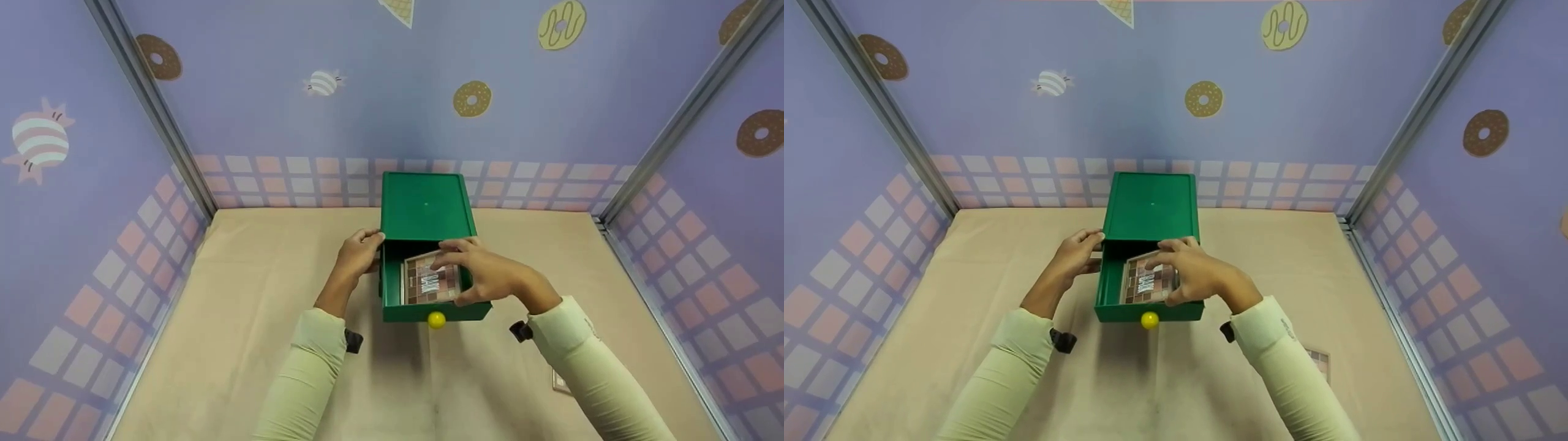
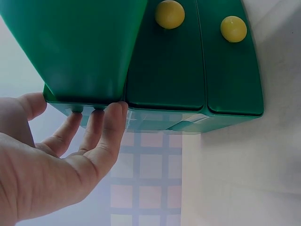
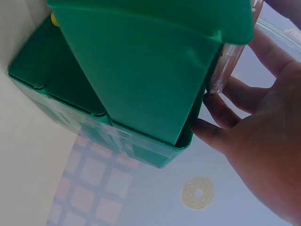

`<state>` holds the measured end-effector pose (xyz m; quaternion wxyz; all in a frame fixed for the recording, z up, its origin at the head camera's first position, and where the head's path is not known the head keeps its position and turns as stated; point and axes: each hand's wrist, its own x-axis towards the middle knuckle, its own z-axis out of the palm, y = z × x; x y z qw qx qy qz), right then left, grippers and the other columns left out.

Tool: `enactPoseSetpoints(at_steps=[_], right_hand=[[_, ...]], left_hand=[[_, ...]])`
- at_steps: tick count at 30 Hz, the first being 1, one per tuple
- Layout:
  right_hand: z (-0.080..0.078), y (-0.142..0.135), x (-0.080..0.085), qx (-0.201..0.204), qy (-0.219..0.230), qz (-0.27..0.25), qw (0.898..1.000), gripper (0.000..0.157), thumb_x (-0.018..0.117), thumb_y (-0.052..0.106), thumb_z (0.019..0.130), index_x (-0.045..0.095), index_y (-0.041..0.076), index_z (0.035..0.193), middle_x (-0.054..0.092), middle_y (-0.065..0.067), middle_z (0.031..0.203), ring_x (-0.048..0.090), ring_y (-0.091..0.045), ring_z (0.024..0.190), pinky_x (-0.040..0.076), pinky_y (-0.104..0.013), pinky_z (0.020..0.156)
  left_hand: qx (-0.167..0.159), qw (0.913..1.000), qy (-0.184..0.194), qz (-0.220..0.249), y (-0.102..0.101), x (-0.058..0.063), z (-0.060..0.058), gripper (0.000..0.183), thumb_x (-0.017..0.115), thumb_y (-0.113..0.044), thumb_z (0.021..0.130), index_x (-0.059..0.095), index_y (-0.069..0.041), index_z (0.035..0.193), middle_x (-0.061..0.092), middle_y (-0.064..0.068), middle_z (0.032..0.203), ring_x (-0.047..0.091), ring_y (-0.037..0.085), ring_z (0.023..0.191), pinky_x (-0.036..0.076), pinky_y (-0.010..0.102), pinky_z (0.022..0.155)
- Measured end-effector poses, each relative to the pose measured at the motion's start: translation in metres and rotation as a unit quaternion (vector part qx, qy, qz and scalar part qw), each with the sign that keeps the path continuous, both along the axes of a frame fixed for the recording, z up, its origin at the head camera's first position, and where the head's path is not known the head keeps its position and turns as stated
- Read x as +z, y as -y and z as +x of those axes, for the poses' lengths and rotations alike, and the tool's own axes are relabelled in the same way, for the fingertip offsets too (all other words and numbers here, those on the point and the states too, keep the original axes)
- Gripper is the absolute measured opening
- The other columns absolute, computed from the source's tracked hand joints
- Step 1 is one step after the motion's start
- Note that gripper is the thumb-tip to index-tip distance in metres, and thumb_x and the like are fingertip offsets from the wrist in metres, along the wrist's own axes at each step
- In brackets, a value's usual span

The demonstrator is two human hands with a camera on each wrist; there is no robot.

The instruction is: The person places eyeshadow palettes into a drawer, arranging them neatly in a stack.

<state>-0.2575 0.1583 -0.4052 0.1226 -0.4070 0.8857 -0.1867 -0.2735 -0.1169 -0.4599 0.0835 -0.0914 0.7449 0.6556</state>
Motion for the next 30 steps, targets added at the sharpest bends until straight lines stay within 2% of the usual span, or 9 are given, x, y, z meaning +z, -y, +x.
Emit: enactPoseSetpoints(at_steps=[7,13,17,23,30], right_hand=[[0.002,-0.007,-0.004,-0.016,-0.001,-0.031,0.999,0.061,0.077,0.027,0.078,0.054,0.023,0.135,0.025,-0.008,0.157,0.023,-0.035,0.142,0.036,-0.062,0.106],[0.009,-0.022,-0.009,-0.107,-0.018,-0.084,0.99,0.058,0.069,0.033,0.088,0.047,0.024,0.14,0.026,-0.007,0.157,0.023,-0.035,0.144,0.03,-0.064,0.109],[0.014,-0.036,-0.014,-0.175,-0.037,-0.116,0.977,0.059,0.066,0.034,0.09,0.043,0.02,0.143,0.028,-0.009,0.156,0.026,-0.037,0.141,0.031,-0.065,0.108],[0.019,-0.062,-0.029,-0.252,-0.06,-0.141,0.955,0.061,0.068,0.028,0.089,0.044,0.009,0.142,0.032,-0.018,0.151,0.027,-0.043,0.138,0.028,-0.066,0.107],[0.034,-0.091,-0.055,-0.355,-0.07,-0.121,0.924,0.07,0.067,0.031,0.088,0.037,-0.001,0.143,0.032,-0.031,0.145,0.028,-0.053,0.131,0.023,-0.068,0.105]], left_hand=[[0.003,1.0,0.002,-0.003,0.0,0.0,0.0,0.042,0.05,-0.042,0.096,0.053,-0.023,0.134,0.056,0.009,0.133,0.066,0.021,0.105,0.055,0.04,0.09],[0.003,1.0,-0.004,0.003,0.0,0.0,0.001,0.041,0.05,-0.042,0.097,0.054,-0.022,0.132,0.059,0.005,0.127,0.065,0.02,0.106,0.055,0.041,0.09],[0.003,0.9999,-0.009,0.008,0.0,-0.001,0.001,0.041,0.05,-0.041,0.097,0.055,-0.02,0.132,0.059,0.006,0.125,0.065,0.021,0.104,0.054,0.043,0.092],[-0.002,1.0,-0.002,-0.003,0.001,0.0,0.001,0.041,0.049,-0.043,0.097,0.053,-0.023,0.134,0.058,0.006,0.129,0.065,0.022,0.106,0.053,0.041,0.092],[-0.003,1.0,-0.003,-0.003,0.001,0.001,0.001,0.042,0.049,-0.042,0.097,0.052,-0.022,0.134,0.056,0.008,0.133,0.064,0.023,0.107,0.053,0.042,0.093]])
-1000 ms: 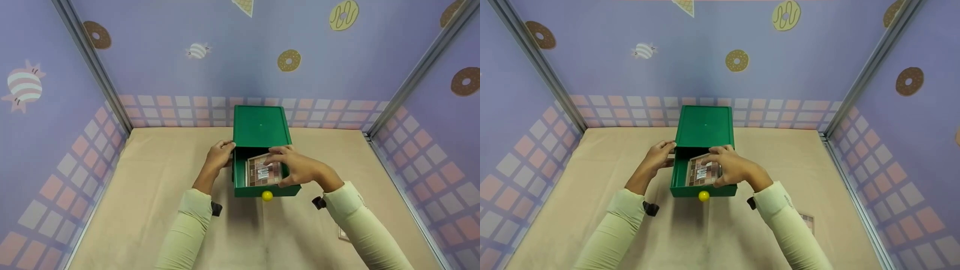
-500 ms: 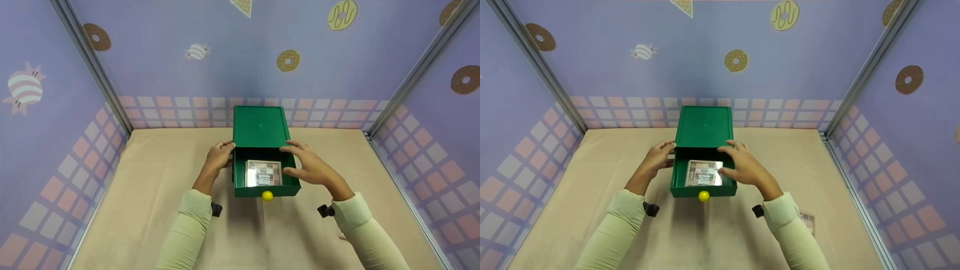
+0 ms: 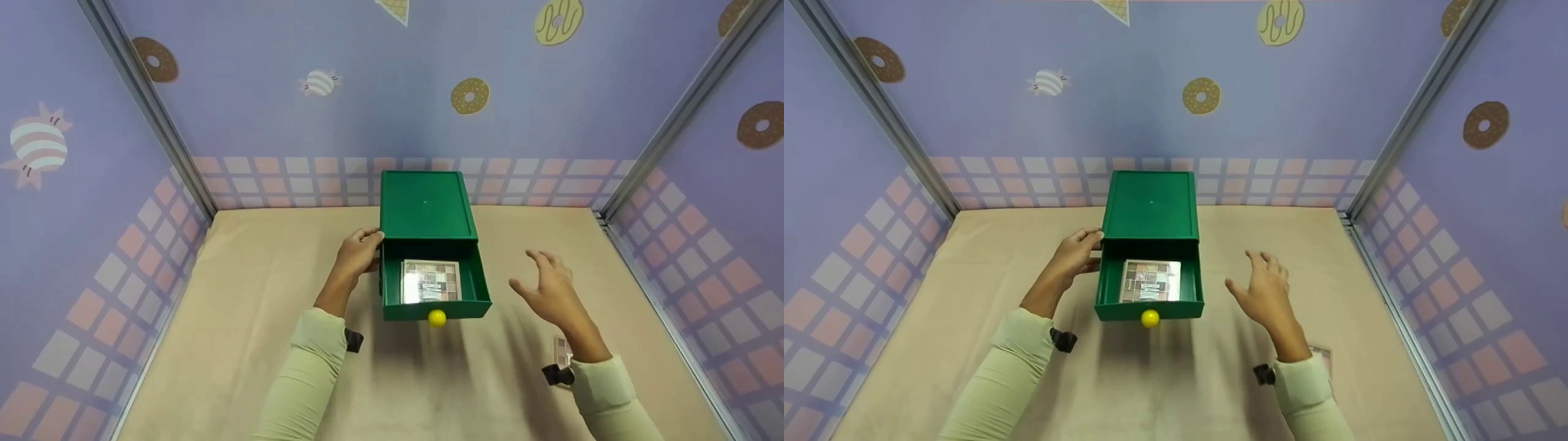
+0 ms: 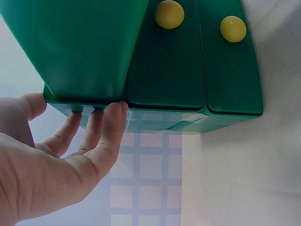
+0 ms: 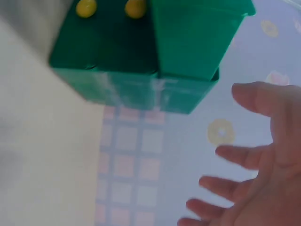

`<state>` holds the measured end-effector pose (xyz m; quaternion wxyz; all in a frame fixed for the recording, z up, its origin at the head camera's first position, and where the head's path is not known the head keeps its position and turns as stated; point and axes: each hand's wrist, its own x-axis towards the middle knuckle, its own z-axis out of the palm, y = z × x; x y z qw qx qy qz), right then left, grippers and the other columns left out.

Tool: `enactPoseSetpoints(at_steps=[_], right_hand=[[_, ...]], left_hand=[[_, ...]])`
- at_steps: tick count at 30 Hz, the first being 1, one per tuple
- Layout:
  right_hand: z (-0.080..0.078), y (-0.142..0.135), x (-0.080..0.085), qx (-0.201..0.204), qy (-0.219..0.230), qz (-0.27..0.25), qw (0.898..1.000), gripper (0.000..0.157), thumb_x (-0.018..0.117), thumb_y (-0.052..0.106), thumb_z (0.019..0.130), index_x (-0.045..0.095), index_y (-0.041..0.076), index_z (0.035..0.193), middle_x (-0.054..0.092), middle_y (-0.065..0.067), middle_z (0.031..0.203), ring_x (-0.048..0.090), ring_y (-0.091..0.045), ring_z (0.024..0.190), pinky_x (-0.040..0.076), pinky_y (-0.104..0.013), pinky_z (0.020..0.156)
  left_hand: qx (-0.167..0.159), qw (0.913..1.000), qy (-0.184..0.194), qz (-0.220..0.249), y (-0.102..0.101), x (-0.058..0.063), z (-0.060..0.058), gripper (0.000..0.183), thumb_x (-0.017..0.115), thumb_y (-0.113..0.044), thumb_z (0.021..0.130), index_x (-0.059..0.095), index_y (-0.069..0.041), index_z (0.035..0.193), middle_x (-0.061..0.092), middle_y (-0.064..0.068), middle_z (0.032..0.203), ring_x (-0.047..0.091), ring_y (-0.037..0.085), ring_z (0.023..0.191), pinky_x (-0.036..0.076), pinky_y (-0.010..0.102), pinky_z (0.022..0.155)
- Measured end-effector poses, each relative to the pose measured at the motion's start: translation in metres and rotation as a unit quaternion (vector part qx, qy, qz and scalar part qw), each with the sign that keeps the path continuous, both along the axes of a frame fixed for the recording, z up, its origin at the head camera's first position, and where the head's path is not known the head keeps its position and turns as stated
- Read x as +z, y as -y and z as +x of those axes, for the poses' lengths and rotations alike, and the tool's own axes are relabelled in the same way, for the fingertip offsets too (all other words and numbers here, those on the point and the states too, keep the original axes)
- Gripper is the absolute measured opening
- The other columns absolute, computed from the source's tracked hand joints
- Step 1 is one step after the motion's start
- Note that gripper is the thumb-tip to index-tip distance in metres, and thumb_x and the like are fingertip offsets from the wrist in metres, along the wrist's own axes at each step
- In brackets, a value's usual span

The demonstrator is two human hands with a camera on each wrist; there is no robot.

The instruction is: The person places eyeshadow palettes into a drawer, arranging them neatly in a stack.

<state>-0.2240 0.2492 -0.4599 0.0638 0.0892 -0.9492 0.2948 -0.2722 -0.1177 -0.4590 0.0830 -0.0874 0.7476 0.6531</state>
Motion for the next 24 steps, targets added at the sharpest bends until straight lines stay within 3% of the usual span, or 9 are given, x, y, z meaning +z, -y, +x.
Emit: enactPoseSetpoints(at_steps=[5,10,15,24], right_hand=[[0.016,-0.021,-0.02,-0.085,0.038,0.027,0.995,0.085,0.066,0.045,0.087,0.027,-0.002,0.147,0.023,-0.036,0.147,0.025,-0.06,0.128,0.025,-0.072,0.098],[0.031,-0.039,-0.042,-0.156,0.115,0.038,0.98,0.101,0.06,0.061,0.084,0.015,0.001,0.152,0.01,-0.038,0.151,0.019,-0.064,0.129,0.024,-0.075,0.093],[0.043,-0.053,-0.066,-0.175,0.18,0.072,0.965,0.111,0.057,0.069,0.082,0.006,0.001,0.152,0.008,-0.042,0.148,0.019,-0.069,0.125,0.027,-0.076,0.091],[0.066,-0.065,-0.108,-0.207,0.248,0.126,0.938,0.119,0.055,0.076,0.077,0.008,-0.005,0.149,0.015,-0.049,0.138,0.025,-0.074,0.115,0.029,-0.078,0.087]], left_hand=[[0.001,0.9999,-0.004,0.012,0.0,-0.001,0.001,0.041,0.049,-0.041,0.098,0.053,-0.021,0.133,0.057,0.006,0.129,0.065,0.023,0.107,0.052,0.044,0.095],[0.002,0.9998,0.003,0.02,0.0,0.0,0.0,0.042,0.05,-0.041,0.097,0.052,-0.02,0.134,0.057,0.006,0.129,0.065,0.023,0.108,0.05,0.046,0.098],[0.003,0.9999,0.008,0.011,0.0,0.001,-0.002,0.043,0.05,-0.042,0.097,0.052,-0.022,0.134,0.056,0.005,0.13,0.063,0.022,0.108,0.051,0.045,0.096],[0.001,0.9998,0.001,0.018,0.0,-0.001,0.0,0.04,0.05,-0.041,0.097,0.053,-0.022,0.132,0.057,0.005,0.127,0.063,0.021,0.108,0.051,0.046,0.096]])
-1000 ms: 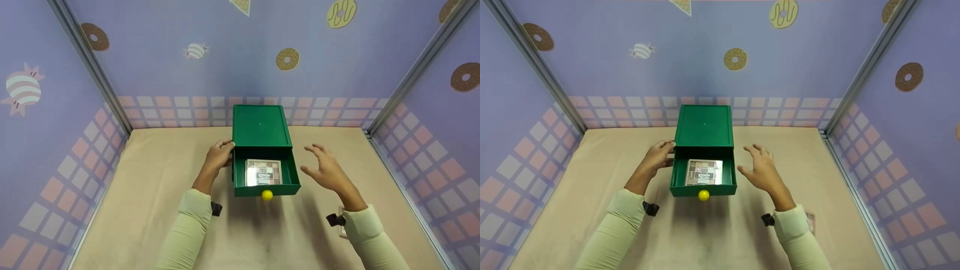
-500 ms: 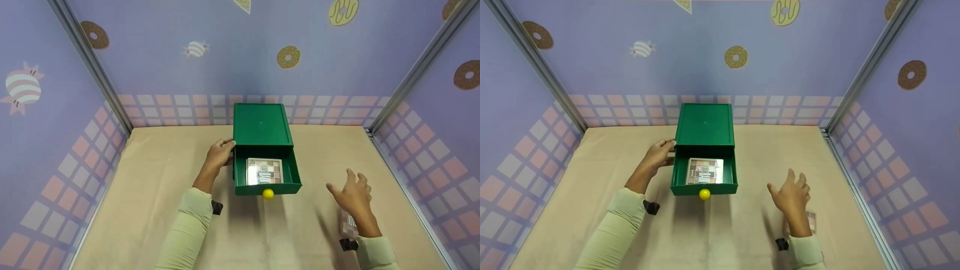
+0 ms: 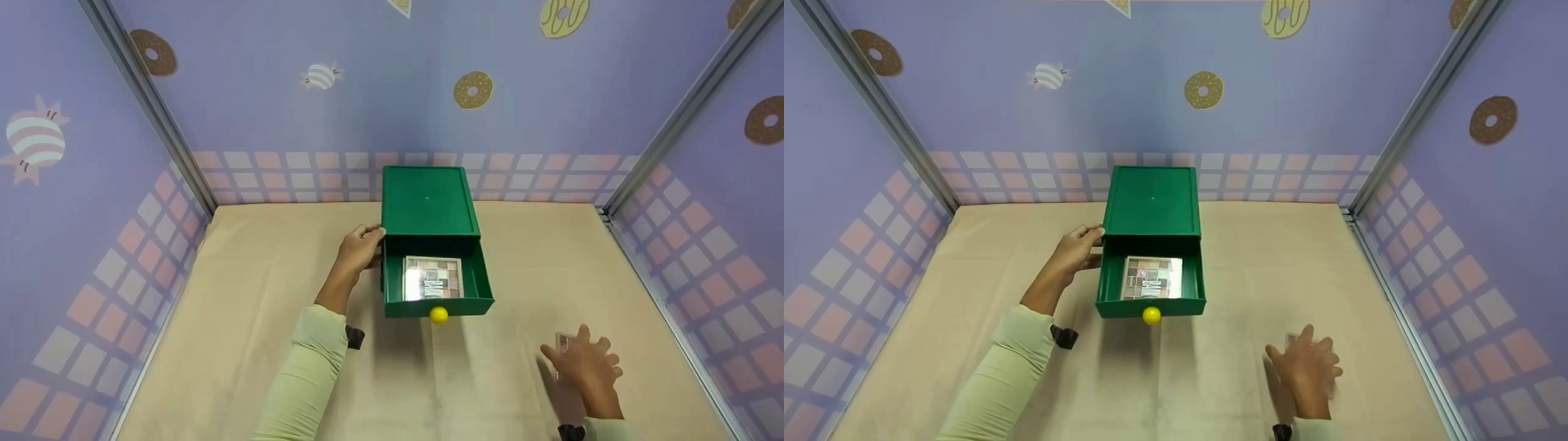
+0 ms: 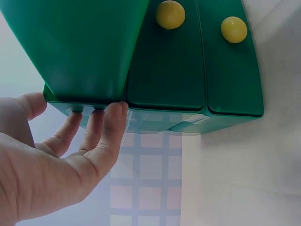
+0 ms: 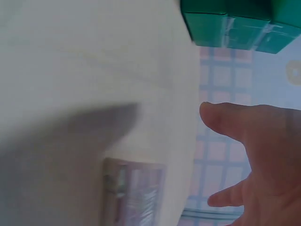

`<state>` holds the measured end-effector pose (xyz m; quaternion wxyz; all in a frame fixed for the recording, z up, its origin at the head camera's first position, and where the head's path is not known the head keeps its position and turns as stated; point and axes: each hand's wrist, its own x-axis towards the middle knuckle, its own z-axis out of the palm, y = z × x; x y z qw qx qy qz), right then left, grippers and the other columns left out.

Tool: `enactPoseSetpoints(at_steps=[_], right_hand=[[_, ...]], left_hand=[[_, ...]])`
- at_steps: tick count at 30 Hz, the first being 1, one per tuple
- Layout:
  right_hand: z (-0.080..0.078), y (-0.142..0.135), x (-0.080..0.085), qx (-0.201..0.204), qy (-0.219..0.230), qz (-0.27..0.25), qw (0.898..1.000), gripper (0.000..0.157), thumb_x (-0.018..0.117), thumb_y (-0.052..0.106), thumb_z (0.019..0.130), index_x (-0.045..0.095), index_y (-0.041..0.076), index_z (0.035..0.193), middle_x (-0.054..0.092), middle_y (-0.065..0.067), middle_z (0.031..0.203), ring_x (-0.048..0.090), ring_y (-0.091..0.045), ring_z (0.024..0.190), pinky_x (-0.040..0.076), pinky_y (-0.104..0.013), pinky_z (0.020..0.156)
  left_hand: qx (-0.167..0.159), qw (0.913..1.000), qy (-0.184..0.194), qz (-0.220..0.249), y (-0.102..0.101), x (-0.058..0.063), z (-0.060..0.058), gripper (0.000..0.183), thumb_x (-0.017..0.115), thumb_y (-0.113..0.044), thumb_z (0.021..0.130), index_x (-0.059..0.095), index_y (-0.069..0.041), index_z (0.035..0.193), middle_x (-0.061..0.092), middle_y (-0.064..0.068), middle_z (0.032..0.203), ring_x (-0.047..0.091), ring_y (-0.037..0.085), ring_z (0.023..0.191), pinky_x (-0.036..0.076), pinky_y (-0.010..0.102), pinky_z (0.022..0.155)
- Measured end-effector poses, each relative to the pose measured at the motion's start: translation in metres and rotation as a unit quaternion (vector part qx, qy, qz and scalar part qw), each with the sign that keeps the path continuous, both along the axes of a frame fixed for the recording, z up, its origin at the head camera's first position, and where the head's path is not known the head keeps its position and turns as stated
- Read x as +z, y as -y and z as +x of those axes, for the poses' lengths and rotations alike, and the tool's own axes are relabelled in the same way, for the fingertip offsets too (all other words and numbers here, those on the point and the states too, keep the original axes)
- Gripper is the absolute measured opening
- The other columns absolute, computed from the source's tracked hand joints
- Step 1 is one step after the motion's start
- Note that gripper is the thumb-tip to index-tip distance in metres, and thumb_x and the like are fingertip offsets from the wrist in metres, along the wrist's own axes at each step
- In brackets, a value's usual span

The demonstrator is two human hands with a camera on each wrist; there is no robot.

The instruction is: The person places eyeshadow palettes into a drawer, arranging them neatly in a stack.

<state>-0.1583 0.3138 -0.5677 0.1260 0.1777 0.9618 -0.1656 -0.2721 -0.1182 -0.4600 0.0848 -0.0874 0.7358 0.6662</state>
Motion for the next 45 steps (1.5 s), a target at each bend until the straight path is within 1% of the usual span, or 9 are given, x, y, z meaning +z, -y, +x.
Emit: enactPoseSetpoints(at_steps=[6,10,16,21,25,28,34,39,45], right_hand=[[0.011,-0.004,-0.017,-0.024,0.04,0.011,0.999,0.116,0.056,0.076,0.075,0.017,-0.007,0.145,0.02,-0.051,0.133,0.03,-0.074,0.111,0.032,-0.078,0.087],[0.016,-0.008,-0.021,-0.021,0.073,0.011,0.997,0.112,0.055,0.077,0.075,0.022,-0.006,0.144,0.024,-0.051,0.125,0.034,-0.073,0.105,0.035,-0.077,0.081],[0.02,-0.012,-0.018,-0.012,0.11,0.003,0.994,0.112,0.05,0.079,0.076,0.012,0.006,0.151,0.029,-0.051,0.112,0.041,-0.069,0.096,0.04,-0.069,0.073],[0.026,-0.017,-0.014,0.0,0.13,-0.029,0.991,0.117,0.053,0.081,0.073,0.004,0.011,0.154,0.028,-0.05,0.111,0.042,-0.064,0.095,0.041,-0.066,0.072],[0.027,-0.018,-0.014,0.0,0.12,-0.041,0.992,0.118,0.057,0.079,0.073,0.006,0.009,0.153,0.028,-0.052,0.113,0.041,-0.065,0.097,0.04,-0.066,0.076],[0.025,-0.017,-0.016,-0.009,0.11,-0.036,0.993,0.112,0.06,0.073,0.075,0.01,0.009,0.152,0.029,-0.052,0.114,0.039,-0.067,0.1,0.039,-0.069,0.079],[0.025,-0.02,-0.018,-0.014,0.09,-0.033,0.995,0.111,0.062,0.069,0.074,0.011,0.009,0.153,0.03,-0.052,0.119,0.039,-0.067,0.099,0.041,-0.066,0.076],[0.027,-0.023,-0.016,-0.006,0.061,-0.037,0.997,0.112,0.061,0.071,0.073,0.013,0.008,0.152,0.03,-0.051,0.126,0.038,-0.067,0.1,0.042,-0.064,0.075],[0.023,-0.022,-0.006,0.01,0.01,-0.052,0.999,0.109,0.062,0.07,0.075,0.014,0.011,0.153,0.032,-0.049,0.126,0.038,-0.065,0.103,0.041,-0.064,0.075]], left_hand=[[0.002,1.0,0.003,0.0,0.0,-0.001,-0.001,0.041,0.051,-0.042,0.097,0.054,-0.023,0.132,0.058,0.004,0.128,0.062,0.021,0.11,0.051,0.046,0.097],[0.003,0.9999,0.002,-0.01,0.001,0.0,-0.001,0.04,0.05,-0.042,0.097,0.054,-0.023,0.132,0.058,0.004,0.128,0.063,0.02,0.109,0.054,0.042,0.092],[0.006,0.9999,0.002,-0.013,0.001,0.001,0.0,0.042,0.05,-0.043,0.097,0.054,-0.024,0.133,0.057,0.004,0.131,0.062,0.02,0.109,0.054,0.04,0.09],[0.006,0.9999,0.005,-0.01,0.002,0.002,0.002,0.043,0.05,-0.041,0.097,0.053,-0.021,0.135,0.056,0.005,0.132,0.063,0.021,0.11,0.054,0.041,0.092],[0.007,0.9999,0.002,-0.007,0.002,0.0,0.002,0.042,0.05,-0.041,0.097,0.054,-0.021,0.133,0.058,0.004,0.128,0.064,0.02,0.106,0.054,0.041,0.091],[0.006,1.0,-0.002,-0.003,0.001,-0.001,0.002,0.041,0.05,-0.041,0.097,0.054,-0.021,0.132,0.059,0.005,0.124,0.065,0.02,0.102,0.054,0.042,0.091],[0.005,1.0,-0.007,-0.001,0.001,-0.001,0.002,0.039,0.05,-0.041,0.098,0.055,-0.021,0.131,0.06,0.006,0.123,0.066,0.02,0.1,0.054,0.043,0.091],[0.003,1.0,-0.008,-0.003,0.0,-0.002,0.001,0.038,0.05,-0.041,0.098,0.056,-0.021,0.13,0.058,0.006,0.125,0.065,0.021,0.102,0.053,0.044,0.092],[0.004,1.0,-0.008,-0.002,0.0,-0.001,0.001,0.038,0.05,-0.041,0.098,0.055,-0.022,0.131,0.057,0.005,0.127,0.064,0.021,0.103,0.053,0.044,0.092]])
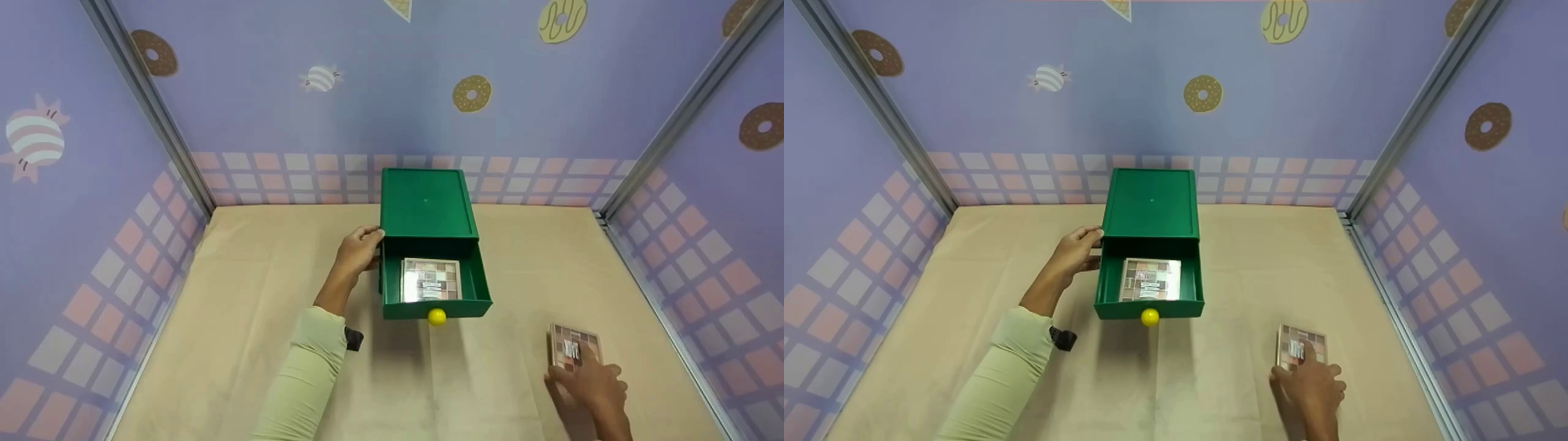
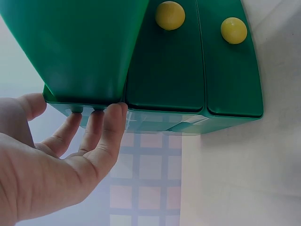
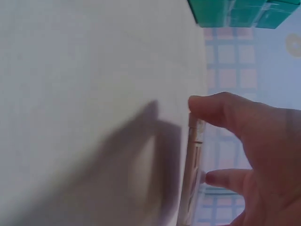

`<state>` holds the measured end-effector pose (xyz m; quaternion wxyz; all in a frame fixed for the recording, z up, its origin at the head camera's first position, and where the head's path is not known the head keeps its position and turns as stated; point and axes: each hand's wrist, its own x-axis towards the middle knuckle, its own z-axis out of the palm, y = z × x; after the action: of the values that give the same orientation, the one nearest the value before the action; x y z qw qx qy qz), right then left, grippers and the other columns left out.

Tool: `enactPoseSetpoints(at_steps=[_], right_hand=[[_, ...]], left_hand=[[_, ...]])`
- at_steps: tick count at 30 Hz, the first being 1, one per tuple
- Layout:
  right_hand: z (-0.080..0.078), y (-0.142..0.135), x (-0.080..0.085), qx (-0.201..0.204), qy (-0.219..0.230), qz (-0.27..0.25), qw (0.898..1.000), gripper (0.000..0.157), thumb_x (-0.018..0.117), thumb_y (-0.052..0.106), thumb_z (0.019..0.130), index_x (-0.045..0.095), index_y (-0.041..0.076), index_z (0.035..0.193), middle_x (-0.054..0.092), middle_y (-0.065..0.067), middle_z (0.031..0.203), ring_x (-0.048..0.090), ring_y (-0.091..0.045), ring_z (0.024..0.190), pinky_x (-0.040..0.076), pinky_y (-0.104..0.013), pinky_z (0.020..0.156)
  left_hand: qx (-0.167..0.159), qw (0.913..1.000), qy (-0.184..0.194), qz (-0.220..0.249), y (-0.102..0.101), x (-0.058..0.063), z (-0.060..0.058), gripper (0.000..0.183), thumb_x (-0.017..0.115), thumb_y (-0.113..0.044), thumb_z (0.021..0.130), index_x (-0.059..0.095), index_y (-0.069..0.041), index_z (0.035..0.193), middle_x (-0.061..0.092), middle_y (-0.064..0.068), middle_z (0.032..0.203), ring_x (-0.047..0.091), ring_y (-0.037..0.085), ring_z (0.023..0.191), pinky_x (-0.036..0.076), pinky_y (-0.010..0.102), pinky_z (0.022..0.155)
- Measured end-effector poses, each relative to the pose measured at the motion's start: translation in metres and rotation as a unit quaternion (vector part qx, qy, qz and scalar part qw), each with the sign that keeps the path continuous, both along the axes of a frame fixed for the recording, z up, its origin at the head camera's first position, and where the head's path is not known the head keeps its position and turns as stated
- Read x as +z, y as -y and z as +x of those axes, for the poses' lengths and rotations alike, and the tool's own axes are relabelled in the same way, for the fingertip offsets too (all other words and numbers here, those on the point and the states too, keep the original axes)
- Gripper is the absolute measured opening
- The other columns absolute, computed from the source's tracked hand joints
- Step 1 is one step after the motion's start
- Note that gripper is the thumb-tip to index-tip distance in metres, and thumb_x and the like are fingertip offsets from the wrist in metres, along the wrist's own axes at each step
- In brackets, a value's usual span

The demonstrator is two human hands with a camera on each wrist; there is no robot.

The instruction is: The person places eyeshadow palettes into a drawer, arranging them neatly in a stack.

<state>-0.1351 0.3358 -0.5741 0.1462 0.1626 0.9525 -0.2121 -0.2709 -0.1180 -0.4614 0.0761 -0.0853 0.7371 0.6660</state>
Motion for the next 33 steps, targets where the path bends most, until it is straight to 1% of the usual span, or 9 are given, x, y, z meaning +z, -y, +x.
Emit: enactPoseSetpoints(at_steps=[5,8,10,14,19,23,25,28,33], right_hand=[[-0.006,0.008,0.015,0.023,-0.07,-0.005,0.997,0.103,0.063,0.067,0.077,0.018,0.013,0.153,0.032,-0.049,0.132,0.035,-0.065,0.113,0.035,-0.072,0.085],[-0.011,0.015,0.027,0.05,-0.12,-0.007,0.992,0.099,0.063,0.066,0.079,0.023,0.013,0.152,0.036,-0.046,0.133,0.034,-0.063,0.12,0.032,-0.075,0.09],[-0.015,0.019,0.036,0.065,-0.15,-0.017,0.986,0.097,0.064,0.065,0.079,0.026,0.014,0.152,0.036,-0.044,0.134,0.036,-0.062,0.121,0.032,-0.075,0.09],[-0.027,0.028,0.058,0.084,-0.21,-0.043,0.973,0.089,0.07,0.055,0.079,0.031,0.019,0.151,0.038,-0.04,0.137,0.041,-0.061,0.117,0.036,-0.074,0.088],[-0.043,0.039,0.084,0.104,-0.265,-0.082,0.955,0.08,0.077,0.042,0.076,0.043,0.022,0.145,0.041,-0.032,0.139,0.043,-0.056,0.12,0.036,-0.072,0.091],[-0.056,0.048,0.103,0.155,-0.304,-0.108,0.934,0.079,0.084,0.035,0.071,0.049,0.02,0.141,0.043,-0.026,0.14,0.044,-0.049,0.122,0.039,-0.068,0.093],[-0.062,0.053,0.114,0.192,-0.317,-0.11,0.922,0.08,0.086,0.03,0.068,0.05,0.021,0.139,0.044,-0.023,0.14,0.044,-0.046,0.124,0.039,-0.067,0.094],[-0.073,0.061,0.131,0.253,-0.316,-0.106,0.908,0.082,0.088,0.027,0.065,0.052,0.025,0.138,0.045,-0.019,0.141,0.044,-0.043,0.125,0.038,-0.067,0.095],[-0.09,0.08,0.157,0.35,-0.27,-0.098,0.892,0.083,0.088,0.028,0.064,0.05,0.034,0.138,0.041,-0.012,0.147,0.041,-0.041,0.129,0.037,-0.069,0.096]], left_hand=[[0.0,1.0,0.0,0.002,0.0,0.0,0.0,0.038,0.05,-0.041,0.097,0.055,-0.022,0.131,0.057,0.004,0.126,0.064,0.021,0.103,0.053,0.044,0.093],[-0.001,1.0,0.001,0.002,0.0,0.0,0.0,0.039,0.05,-0.041,0.097,0.055,-0.022,0.131,0.058,0.004,0.126,0.064,0.021,0.104,0.053,0.044,0.093],[-0.002,1.0,0.004,0.002,0.0,0.0,0.0,0.039,0.05,-0.041,0.098,0.054,-0.022,0.132,0.058,0.004,0.126,0.064,0.021,0.105,0.053,0.044,0.093],[-0.001,1.0,0.007,0.004,-0.001,0.001,0.0,0.039,0.05,-0.04,0.098,0.054,-0.022,0.131,0.057,0.005,0.127,0.063,0.021,0.106,0.053,0.043,0.093],[0.003,1.0,0.007,0.004,-0.001,0.002,0.0,0.038,0.051,-0.04,0.097,0.055,-0.022,0.131,0.056,0.005,0.129,0.062,0.021,0.109,0.052,0.044,0.094],[0.002,1.0,0.007,-0.001,-0.001,0.001,-0.001,0.039,0.05,-0.041,0.097,0.055,-0.022,0.131,0.056,0.005,0.129,0.062,0.021,0.109,0.052,0.044,0.094],[0.002,1.0,0.008,-0.006,-0.001,0.0,-0.002,0.039,0.05,-0.041,0.097,0.055,-0.022,0.131,0.057,0.006,0.129,0.063,0.021,0.108,0.053,0.043,0.093],[0.002,0.9999,0.008,-0.012,0.0,0.0,-0.002,0.04,0.05,-0.042,0.097,0.054,-0.022,0.132,0.057,0.008,0.13,0.064,0.021,0.105,0.054,0.042,0.091],[0.0,0.9999,0.01,-0.007,0.0,0.001,-0.002,0.04,0.05,-0.042,0.097,0.054,-0.023,0.132,0.057,0.009,0.131,0.065,0.021,0.101,0.053,0.043,0.091]])
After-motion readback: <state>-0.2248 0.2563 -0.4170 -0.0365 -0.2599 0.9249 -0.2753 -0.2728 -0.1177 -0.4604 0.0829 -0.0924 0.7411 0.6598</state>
